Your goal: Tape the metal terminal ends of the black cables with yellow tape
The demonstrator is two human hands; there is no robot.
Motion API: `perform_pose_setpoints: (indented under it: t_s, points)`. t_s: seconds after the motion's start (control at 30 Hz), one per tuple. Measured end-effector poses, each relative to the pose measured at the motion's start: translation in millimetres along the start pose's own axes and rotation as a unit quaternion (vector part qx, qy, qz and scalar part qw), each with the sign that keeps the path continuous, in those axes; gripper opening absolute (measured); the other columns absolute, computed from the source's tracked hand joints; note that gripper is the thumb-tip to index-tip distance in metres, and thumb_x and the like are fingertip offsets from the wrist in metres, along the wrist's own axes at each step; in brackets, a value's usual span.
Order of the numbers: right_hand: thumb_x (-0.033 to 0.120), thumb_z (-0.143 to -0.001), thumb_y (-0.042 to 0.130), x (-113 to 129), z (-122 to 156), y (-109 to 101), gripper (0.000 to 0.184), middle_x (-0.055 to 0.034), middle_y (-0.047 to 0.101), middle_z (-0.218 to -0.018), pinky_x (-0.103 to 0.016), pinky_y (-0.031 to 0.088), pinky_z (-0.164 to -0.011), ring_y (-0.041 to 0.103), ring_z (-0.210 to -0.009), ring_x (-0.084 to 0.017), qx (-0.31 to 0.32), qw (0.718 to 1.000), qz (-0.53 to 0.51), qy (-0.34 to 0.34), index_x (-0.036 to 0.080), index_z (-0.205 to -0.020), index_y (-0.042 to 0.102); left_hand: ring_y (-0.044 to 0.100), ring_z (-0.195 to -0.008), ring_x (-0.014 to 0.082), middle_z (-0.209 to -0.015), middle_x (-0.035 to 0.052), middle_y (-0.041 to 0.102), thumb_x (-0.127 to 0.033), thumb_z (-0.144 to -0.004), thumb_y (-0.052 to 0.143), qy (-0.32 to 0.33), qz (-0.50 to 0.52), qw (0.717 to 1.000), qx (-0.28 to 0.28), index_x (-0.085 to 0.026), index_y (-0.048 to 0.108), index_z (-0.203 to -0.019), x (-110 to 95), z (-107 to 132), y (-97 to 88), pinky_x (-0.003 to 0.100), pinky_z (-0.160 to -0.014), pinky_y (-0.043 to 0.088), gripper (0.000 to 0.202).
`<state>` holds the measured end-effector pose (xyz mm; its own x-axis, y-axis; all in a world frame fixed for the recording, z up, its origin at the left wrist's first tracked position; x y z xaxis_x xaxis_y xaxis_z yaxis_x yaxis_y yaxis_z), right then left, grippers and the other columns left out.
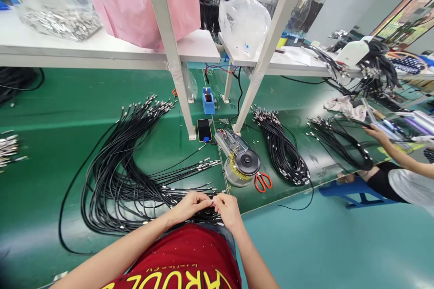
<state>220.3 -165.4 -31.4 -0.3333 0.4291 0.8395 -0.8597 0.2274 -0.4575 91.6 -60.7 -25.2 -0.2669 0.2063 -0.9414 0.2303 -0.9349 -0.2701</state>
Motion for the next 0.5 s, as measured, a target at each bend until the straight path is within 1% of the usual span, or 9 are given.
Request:
perform_pose_setpoints:
  t_s: [0.07,0.1,0.17,0.2,0.23,0.27,0.33,0.4,0.5]
  points:
    - [0.038,-0.094,0.042,-15.6,0.3,-0.4,0.041,-0.001,0.065,-0.057,-0.021,0.043,-0.052,0.059,-0.052,-0.014,0.0,0.998,0.063,0.021,0.017,-0.069,0.067,0.057,-0.073,0.0159,-0.078,0.0017,0.064,-0.045,-0.095,0.047,0.035,-0.042,0.998,0.013,-0.015,0.074,-0.095,8.5,-7.0,-3.0,0.023,-0.068,0.042,0.04]
    - [0.036,-0.093,0.043,-23.1,0.9,-2.1,0.04,-0.0019,0.066,-0.057,-0.022,0.043,-0.054,0.061,-0.053,-0.015,-0.004,0.996,0.087,0.034,0.017,-0.068,0.067,0.06,-0.083,0.0175,-0.089,0.0034,0.066,-0.043,-0.094,0.05,0.047,-0.077,0.996,0.001,-0.017,0.073,-0.103,14.0,-11.6,-9.8,0.024,-0.075,0.044,0.036]
    - [0.031,-0.09,0.048,-35.2,3.3,-8.4,0.034,-0.0053,0.068,-0.059,-0.025,0.043,-0.057,0.064,-0.059,-0.019,-0.024,0.991,0.12,0.06,0.017,-0.065,0.067,0.06,-0.098,0.0199,-0.107,0.0062,0.065,-0.039,-0.093,0.053,0.036,-0.16,0.985,-0.059,-0.021,0.068,-0.115,28.7,-22.6,-32.9,0.027,-0.087,0.045,0.032]
    - [0.028,-0.088,0.051,-39.3,4.9,-12.9,0.028,-0.0074,0.069,-0.062,-0.027,0.042,-0.059,0.065,-0.063,-0.021,-0.04,0.986,0.141,0.074,0.017,-0.069,0.069,0.06,-0.099,0.0197,-0.107,0.0056,0.065,-0.037,-0.095,0.051,-0.006,-0.213,0.971,-0.11,-0.023,0.068,-0.113,38.5,-28.2,-47.8,0.027,-0.088,0.045,0.029]
    - [0.026,-0.087,0.053,-41.9,6.4,-17.7,0.023,-0.0093,0.071,-0.067,-0.028,0.042,-0.061,0.066,-0.067,-0.023,-0.056,0.98,0.169,0.088,0.018,-0.075,0.07,0.059,-0.098,0.0211,-0.104,0.0072,0.065,-0.032,-0.096,0.048,-0.037,-0.234,0.961,-0.141,-0.021,0.069,-0.108,48.2,-33.7,-61.2,0.03,-0.089,0.045,0.027]
    - [0.025,-0.087,0.054,-42.9,7.6,-22.5,0.019,-0.0105,0.073,-0.072,-0.029,0.041,-0.063,0.067,-0.072,-0.024,-0.068,0.972,0.199,0.101,0.019,-0.084,0.072,0.058,-0.099,0.023,-0.101,0.0084,0.065,-0.029,-0.096,0.046,-0.057,-0.248,0.954,-0.159,-0.019,0.069,-0.103,57.4,-38.8,-72.2,0.032,-0.089,0.044,0.025]
    - [0.029,-0.089,0.053,-40.5,8.4,-31.2,0.021,-0.0099,0.075,-0.08,-0.029,0.04,-0.064,0.068,-0.077,-0.025,-0.076,0.959,0.249,0.114,0.022,-0.097,0.071,0.056,-0.099,0.025,-0.096,0.0082,0.063,-0.024,-0.093,0.052,-0.081,-0.274,0.942,-0.176,-0.019,0.067,-0.095,73.5,-47.3,-86.1,0.034,-0.087,0.043,0.016]
    - [0.034,-0.092,0.048,-34.2,6.9,-38.5,0.026,-0.0077,0.076,-0.084,-0.028,0.04,-0.065,0.069,-0.079,-0.024,-0.077,0.955,0.265,0.108,0.024,-0.099,0.071,0.055,-0.097,0.0248,-0.093,0.0072,0.061,-0.019,-0.09,0.056,-0.09,-0.293,0.935,-0.179,-0.019,0.065,-0.089,84.7,-52.4,-89.6,0.034,-0.086,0.042,0.009]
    - [0.036,-0.093,0.045,-25.0,4.4,-47.3,0.03,-0.0061,0.076,-0.084,-0.028,0.041,-0.065,0.068,-0.076,-0.023,-0.094,0.964,0.236,0.081,0.024,-0.096,0.072,0.054,-0.094,0.0247,-0.09,0.0072,0.06,-0.016,-0.09,0.055,-0.092,-0.308,0.929,-0.184,-0.019,0.062,-0.084,91.9,-52.6,-86.5,0.034,-0.085,0.041,0.01]
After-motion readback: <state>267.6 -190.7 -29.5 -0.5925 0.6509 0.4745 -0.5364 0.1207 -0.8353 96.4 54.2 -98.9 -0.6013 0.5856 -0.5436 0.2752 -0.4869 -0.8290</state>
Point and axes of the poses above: each hand's wrist, its own z-axis away from the middle knuckle, its own y-axis out of the palm, x = y × z, the point moved 3 cm from there along -z, towards the middle knuckle
